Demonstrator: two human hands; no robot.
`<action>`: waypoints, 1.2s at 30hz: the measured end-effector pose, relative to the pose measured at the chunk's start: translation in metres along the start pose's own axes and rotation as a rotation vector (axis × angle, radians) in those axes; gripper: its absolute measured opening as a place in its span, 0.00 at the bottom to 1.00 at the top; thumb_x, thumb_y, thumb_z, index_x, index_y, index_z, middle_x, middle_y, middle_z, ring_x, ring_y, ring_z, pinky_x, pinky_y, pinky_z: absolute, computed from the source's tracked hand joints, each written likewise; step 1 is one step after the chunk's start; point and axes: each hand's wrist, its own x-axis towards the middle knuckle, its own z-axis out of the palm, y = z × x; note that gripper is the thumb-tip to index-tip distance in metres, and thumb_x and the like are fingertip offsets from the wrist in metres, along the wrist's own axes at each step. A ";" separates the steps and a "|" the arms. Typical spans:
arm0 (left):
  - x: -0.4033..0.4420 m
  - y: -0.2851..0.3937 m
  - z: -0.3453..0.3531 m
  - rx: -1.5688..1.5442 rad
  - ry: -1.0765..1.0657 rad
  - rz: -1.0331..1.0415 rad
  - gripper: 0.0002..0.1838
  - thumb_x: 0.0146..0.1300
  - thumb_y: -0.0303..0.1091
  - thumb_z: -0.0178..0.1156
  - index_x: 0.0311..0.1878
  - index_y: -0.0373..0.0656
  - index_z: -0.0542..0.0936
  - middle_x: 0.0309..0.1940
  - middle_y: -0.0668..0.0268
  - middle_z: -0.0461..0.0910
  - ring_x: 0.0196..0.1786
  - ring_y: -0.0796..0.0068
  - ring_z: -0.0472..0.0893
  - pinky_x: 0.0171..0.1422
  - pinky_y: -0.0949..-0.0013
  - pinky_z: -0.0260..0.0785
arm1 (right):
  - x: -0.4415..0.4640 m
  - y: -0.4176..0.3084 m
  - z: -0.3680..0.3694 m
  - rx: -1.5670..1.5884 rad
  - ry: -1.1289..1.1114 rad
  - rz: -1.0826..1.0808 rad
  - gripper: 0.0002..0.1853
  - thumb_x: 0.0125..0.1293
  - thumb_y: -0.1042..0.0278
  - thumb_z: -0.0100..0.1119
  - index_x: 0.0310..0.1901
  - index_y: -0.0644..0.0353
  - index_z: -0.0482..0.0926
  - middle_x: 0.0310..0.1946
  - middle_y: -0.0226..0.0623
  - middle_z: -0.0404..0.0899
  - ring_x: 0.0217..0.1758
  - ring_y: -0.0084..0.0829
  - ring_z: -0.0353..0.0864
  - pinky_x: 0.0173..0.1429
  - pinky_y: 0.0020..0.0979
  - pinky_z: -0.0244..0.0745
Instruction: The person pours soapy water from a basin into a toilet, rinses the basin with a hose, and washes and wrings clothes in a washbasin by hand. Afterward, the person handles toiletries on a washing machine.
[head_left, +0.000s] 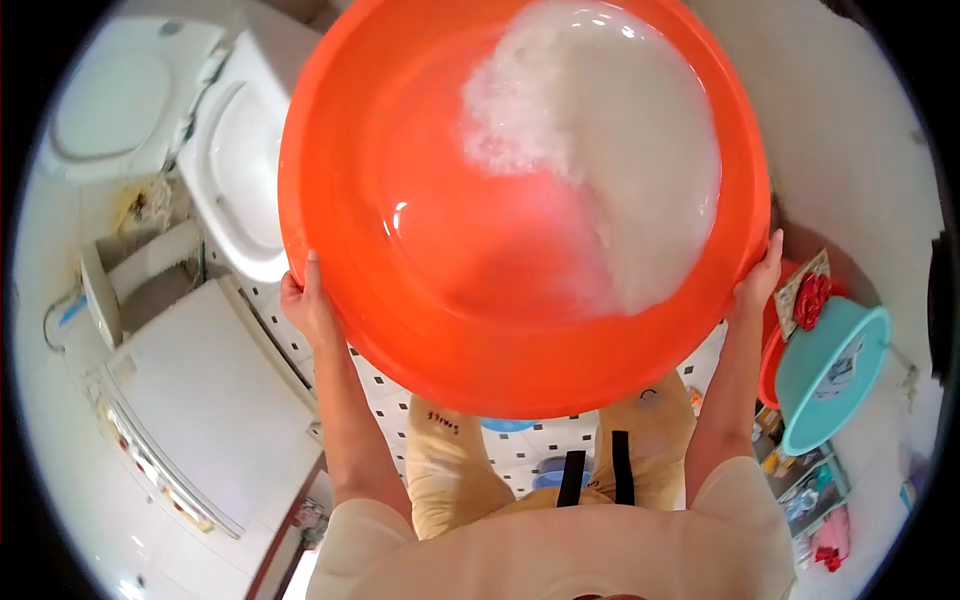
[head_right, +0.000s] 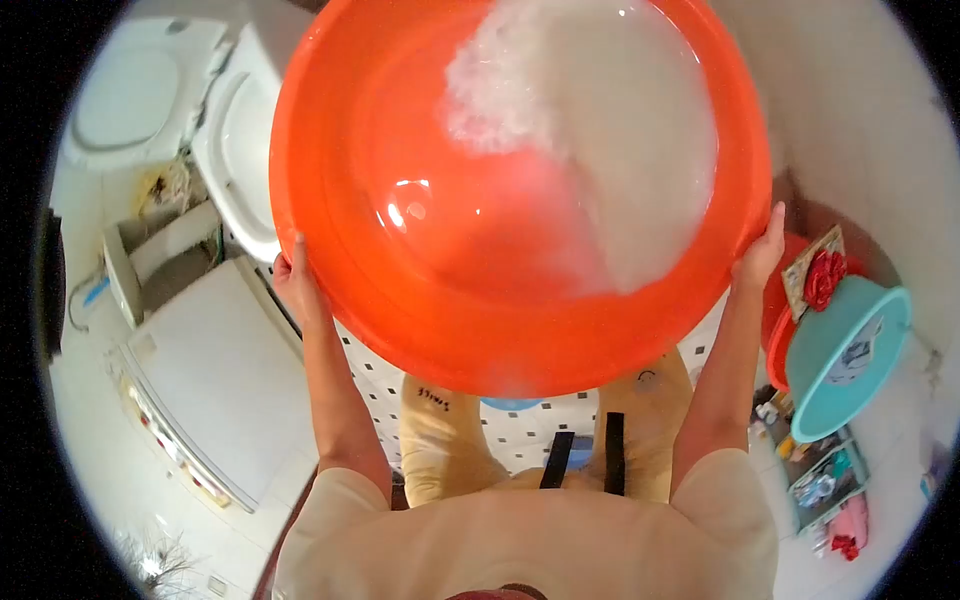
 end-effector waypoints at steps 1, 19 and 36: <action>0.000 0.009 -0.019 -0.006 0.037 0.004 0.13 0.57 0.37 0.61 0.30 0.36 0.73 0.27 0.69 0.75 0.29 0.82 0.71 0.34 0.78 0.64 | -0.017 -0.018 0.018 -0.019 -0.017 -0.006 0.24 0.67 0.54 0.42 0.51 0.68 0.70 0.51 0.40 0.72 0.50 0.32 0.73 0.55 0.32 0.68; 0.001 0.142 -0.439 0.363 0.567 0.006 0.18 0.52 0.43 0.65 0.30 0.35 0.76 0.24 0.67 0.76 0.24 0.77 0.70 0.29 0.72 0.65 | -0.262 -0.043 0.275 -0.348 -0.487 0.098 0.11 0.57 0.65 0.55 0.36 0.65 0.74 0.30 0.30 0.74 0.33 0.22 0.70 0.38 0.25 0.67; 0.012 0.118 -0.610 0.990 0.722 -0.190 0.30 0.50 0.53 0.63 0.19 0.33 0.65 0.15 0.60 0.64 0.21 0.66 0.60 0.26 0.63 0.58 | -0.378 0.084 0.361 -0.457 -0.592 0.364 0.12 0.61 0.60 0.52 0.26 0.59 0.71 0.23 0.23 0.65 0.27 0.19 0.64 0.33 0.24 0.63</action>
